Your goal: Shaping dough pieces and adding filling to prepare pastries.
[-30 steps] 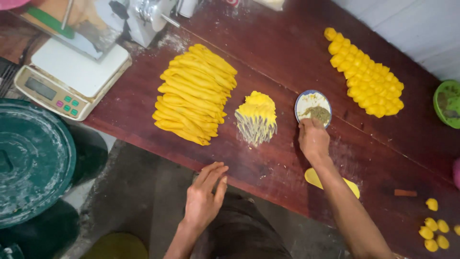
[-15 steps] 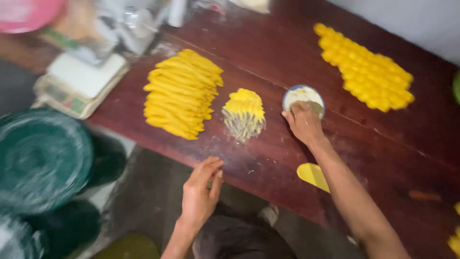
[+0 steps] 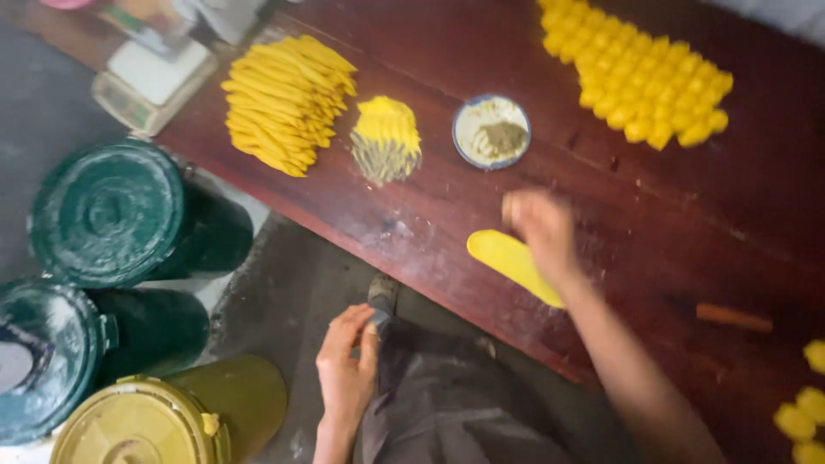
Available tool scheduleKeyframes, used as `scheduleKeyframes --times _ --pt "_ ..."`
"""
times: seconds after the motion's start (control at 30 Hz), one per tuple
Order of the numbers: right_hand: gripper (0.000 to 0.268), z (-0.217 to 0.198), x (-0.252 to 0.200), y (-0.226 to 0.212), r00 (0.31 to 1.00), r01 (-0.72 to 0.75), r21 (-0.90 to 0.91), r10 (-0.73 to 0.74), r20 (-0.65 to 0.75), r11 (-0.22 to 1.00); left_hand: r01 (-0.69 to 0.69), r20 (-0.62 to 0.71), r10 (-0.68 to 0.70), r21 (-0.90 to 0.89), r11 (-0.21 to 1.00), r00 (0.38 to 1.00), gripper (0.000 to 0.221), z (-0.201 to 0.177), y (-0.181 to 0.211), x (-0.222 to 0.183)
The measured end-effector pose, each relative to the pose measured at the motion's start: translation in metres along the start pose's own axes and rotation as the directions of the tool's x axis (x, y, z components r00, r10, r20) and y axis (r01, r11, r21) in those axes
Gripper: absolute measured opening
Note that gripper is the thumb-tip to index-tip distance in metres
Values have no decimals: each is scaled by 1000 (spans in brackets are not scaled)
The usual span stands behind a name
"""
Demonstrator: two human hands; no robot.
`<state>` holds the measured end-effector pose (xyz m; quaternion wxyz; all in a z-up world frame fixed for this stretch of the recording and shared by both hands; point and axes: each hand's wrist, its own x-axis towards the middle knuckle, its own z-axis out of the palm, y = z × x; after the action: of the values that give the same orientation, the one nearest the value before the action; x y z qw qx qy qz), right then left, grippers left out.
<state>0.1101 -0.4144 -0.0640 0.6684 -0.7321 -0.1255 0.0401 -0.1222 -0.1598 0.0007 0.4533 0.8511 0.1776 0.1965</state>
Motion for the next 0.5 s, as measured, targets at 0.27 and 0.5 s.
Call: scheduleKeyframes --times 0.27,0.5 --pt "36 -15 -79 28 849 517 -690 -408 336 506 -189 191 198 -61 980 962 22 45 59 3" --pt "36 -48 -111 48 803 511 -804 -503 321 302 -288 299 307 -107 952 903 19 60 41 15"
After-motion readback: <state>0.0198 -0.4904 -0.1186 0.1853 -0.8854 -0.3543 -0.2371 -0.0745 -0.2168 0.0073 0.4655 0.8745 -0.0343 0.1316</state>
